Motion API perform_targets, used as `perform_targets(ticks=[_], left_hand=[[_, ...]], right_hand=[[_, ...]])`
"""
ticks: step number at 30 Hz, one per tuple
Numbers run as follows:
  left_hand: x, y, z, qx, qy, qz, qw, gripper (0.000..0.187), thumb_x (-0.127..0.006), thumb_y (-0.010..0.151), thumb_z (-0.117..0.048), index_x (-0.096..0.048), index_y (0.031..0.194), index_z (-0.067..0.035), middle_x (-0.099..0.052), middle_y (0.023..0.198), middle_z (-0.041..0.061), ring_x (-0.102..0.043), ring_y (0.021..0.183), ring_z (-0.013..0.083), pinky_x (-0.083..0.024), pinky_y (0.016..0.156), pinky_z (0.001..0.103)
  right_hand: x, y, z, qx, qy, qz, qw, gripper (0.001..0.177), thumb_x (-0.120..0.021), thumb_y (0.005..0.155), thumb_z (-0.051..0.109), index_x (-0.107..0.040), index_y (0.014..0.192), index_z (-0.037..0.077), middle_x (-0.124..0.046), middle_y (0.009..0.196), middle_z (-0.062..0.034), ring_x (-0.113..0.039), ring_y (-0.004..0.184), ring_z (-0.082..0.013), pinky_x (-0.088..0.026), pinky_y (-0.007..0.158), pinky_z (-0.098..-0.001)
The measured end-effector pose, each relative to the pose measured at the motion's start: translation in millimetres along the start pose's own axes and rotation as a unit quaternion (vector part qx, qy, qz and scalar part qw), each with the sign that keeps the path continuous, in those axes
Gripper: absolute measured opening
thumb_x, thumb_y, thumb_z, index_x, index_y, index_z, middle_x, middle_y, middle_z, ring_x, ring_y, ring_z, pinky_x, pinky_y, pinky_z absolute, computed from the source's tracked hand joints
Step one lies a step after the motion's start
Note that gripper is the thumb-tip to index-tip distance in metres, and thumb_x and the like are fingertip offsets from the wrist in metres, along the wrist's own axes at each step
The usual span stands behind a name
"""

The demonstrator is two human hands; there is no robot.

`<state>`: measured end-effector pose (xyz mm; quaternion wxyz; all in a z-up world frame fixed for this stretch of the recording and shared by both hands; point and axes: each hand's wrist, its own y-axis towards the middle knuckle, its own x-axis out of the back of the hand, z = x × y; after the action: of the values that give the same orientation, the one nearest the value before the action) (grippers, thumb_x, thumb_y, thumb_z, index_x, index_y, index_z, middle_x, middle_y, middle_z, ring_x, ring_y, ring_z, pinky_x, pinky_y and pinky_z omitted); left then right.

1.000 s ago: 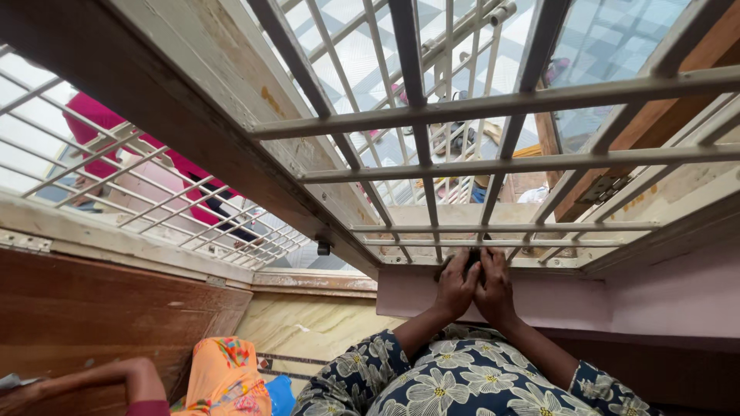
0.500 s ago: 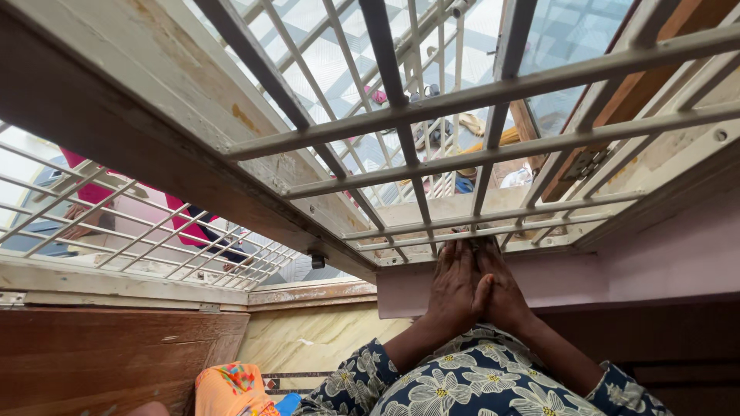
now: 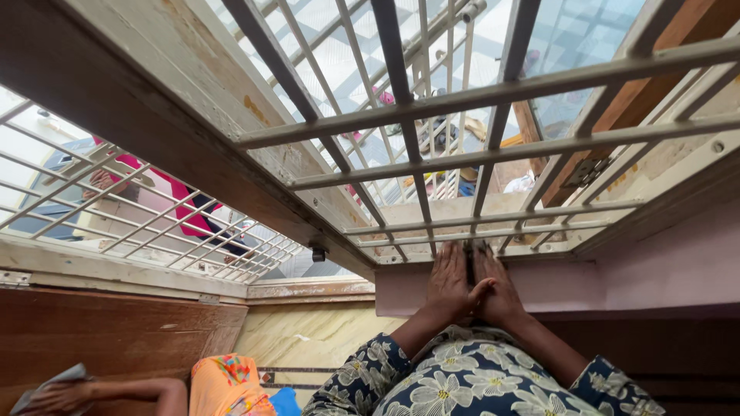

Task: The person sits on the floor and scrubs the metal bars of a window grille using a small piece of cloth or sandpaper. They systematically rub the surface of the bars to remove dirt or rust. Another person is visible in the background cleaning a wooden surface.

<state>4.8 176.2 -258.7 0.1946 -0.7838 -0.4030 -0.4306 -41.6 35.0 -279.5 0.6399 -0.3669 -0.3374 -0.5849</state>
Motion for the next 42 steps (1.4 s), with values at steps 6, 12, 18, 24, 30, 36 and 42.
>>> perform_targets(ticks=[6, 12, 18, 24, 30, 36, 42], left_hand=[[52, -6, -46, -0.017, -0.097, -0.027, 0.995, 0.105, -0.024, 0.100, -0.076, -0.018, 0.163, 0.007, -0.019, 0.169, 0.032, -0.013, 0.160, 0.0422, -0.004, 0.131, 0.049], [10, 18, 4, 0.043, -0.031, 0.105, 0.993, 0.111, -0.032, 0.094, -0.079, -0.009, 0.159, 0.008, -0.009, 0.168, 0.029, -0.002, 0.158, 0.0380, -0.005, 0.126, 0.046], [0, -11, 20, 0.003, -0.060, 0.059, 0.996, 0.109, -0.031, 0.097, -0.076, 0.000, 0.164, 0.005, -0.006, 0.172, 0.026, -0.001, 0.162, 0.0332, -0.005, 0.130, 0.043], [55, -69, 9, 0.087, -0.130, -0.013, 0.987, 0.109, -0.033, 0.097, -0.074, 0.006, 0.164, 0.002, -0.004, 0.173, 0.025, -0.004, 0.160, 0.0367, -0.008, 0.128, 0.046], [64, -45, 0, 0.043, -0.142, -0.140, 0.979, 0.094, -0.040, 0.108, -0.065, -0.011, 0.166, 0.004, -0.010, 0.175, 0.032, -0.010, 0.165, 0.0456, -0.015, 0.132, 0.050], [81, -20, 13, 0.030, -0.244, -0.075, 0.966, 0.104, -0.041, 0.096, -0.075, -0.026, 0.161, 0.005, -0.034, 0.163, 0.029, -0.029, 0.155, 0.0432, -0.024, 0.128, 0.046], [18, -17, 65, 0.083, -0.103, 0.037, 0.991, 0.109, -0.041, 0.098, -0.072, -0.004, 0.161, 0.008, -0.006, 0.170, 0.029, -0.005, 0.158, 0.0396, -0.009, 0.124, 0.048]], right_hand=[[38, -7, 22, 0.143, 0.044, -0.150, 0.977, 0.098, -0.071, 0.082, 0.034, -0.019, 0.156, -0.005, -0.021, 0.161, -0.0291, -0.018, 0.151, -0.0437, -0.017, 0.123, -0.0516], [-2, 6, 3, 0.094, -0.122, -0.028, 0.988, 0.091, -0.059, 0.089, 0.034, -0.013, 0.155, -0.007, -0.016, 0.163, -0.0302, -0.015, 0.151, -0.0438, -0.017, 0.122, -0.0493], [-24, -2, -18, -0.003, -0.119, 0.084, 0.989, 0.082, -0.048, 0.100, 0.037, -0.008, 0.160, -0.002, -0.019, 0.165, -0.0241, -0.016, 0.156, -0.0380, -0.021, 0.125, -0.0459], [3, -11, 17, 0.001, -0.019, 0.143, 0.989, 0.093, -0.058, 0.093, 0.037, -0.003, 0.161, 0.005, -0.020, 0.163, -0.0232, -0.022, 0.153, -0.0361, -0.027, 0.122, -0.0452], [1, 11, 46, 0.135, 0.220, -0.037, 0.965, 0.086, -0.056, 0.091, 0.018, -0.011, 0.161, -0.003, -0.022, 0.164, -0.0305, -0.023, 0.153, -0.0423, -0.027, 0.121, -0.0456], [3, 32, 55, 0.098, 0.185, 0.016, 0.978, 0.080, -0.052, 0.093, 0.015, -0.017, 0.163, -0.001, -0.037, 0.155, -0.0284, -0.035, 0.148, -0.0409, -0.031, 0.122, -0.0413], [-44, 41, 25, 0.129, -0.014, -0.006, 0.992, 0.082, -0.052, 0.088, 0.016, -0.013, 0.156, -0.011, -0.024, 0.160, -0.0313, -0.024, 0.149, -0.0401, -0.022, 0.121, -0.0449]])
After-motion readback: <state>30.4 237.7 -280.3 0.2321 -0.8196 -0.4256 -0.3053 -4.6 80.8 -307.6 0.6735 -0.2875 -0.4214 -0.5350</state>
